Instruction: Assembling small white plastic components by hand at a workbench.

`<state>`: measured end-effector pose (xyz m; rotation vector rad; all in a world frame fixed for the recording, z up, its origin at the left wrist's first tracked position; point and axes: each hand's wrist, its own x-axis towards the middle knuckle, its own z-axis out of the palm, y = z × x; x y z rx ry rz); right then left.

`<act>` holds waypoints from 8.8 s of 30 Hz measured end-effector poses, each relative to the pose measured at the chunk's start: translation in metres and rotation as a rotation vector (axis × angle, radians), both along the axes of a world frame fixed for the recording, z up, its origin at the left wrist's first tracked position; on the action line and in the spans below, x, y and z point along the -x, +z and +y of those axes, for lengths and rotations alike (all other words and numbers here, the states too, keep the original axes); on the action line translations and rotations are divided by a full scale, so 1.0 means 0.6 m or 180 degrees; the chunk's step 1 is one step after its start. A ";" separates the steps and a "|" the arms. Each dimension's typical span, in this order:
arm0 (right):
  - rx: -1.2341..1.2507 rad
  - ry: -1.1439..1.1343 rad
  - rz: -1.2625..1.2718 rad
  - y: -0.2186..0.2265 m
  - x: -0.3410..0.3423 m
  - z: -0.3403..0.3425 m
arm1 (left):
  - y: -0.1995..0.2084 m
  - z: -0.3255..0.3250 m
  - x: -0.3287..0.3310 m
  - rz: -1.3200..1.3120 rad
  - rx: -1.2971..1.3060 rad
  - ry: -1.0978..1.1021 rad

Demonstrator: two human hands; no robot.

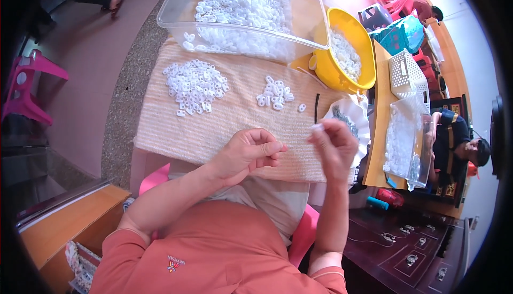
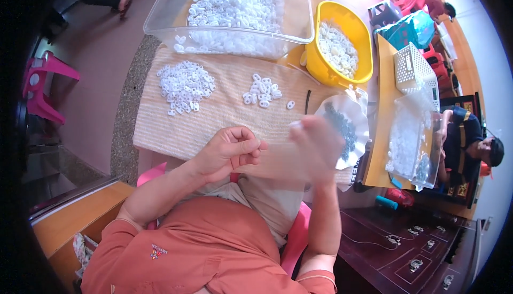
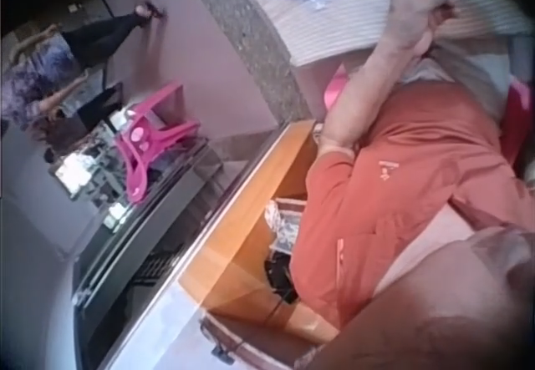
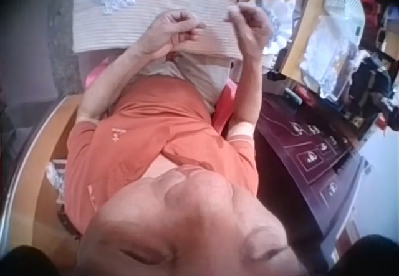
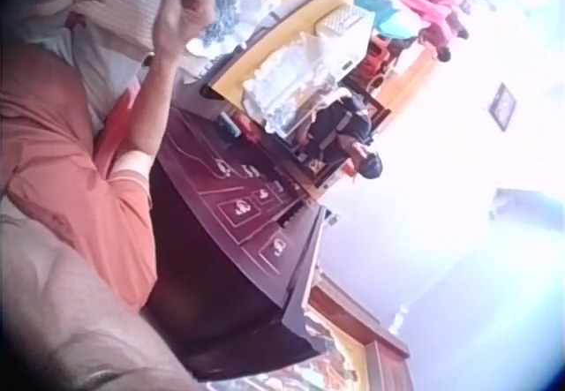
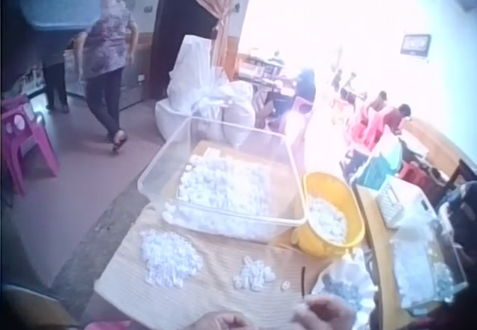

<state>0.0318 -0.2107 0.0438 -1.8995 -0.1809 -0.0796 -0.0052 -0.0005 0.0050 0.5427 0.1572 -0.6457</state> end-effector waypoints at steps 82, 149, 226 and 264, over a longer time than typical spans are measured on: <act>0.2551 0.1052 -0.0727 -0.020 -0.088 0.128 | -0.005 -0.008 0.005 0.0120 -0.0695 0.0471; 0.0252 -0.0162 0.0102 -0.019 0.034 0.011 | 0.001 -0.015 0.013 -0.0488 -0.0905 0.0130; 0.1824 -0.0510 -0.0710 -0.043 0.053 -0.091 | -0.009 -0.023 0.019 -0.0186 -0.0880 0.0072; 0.0330 -0.1648 0.0441 -0.099 0.045 -0.269 | 0.000 -0.029 0.024 -0.0077 -0.1025 -0.0025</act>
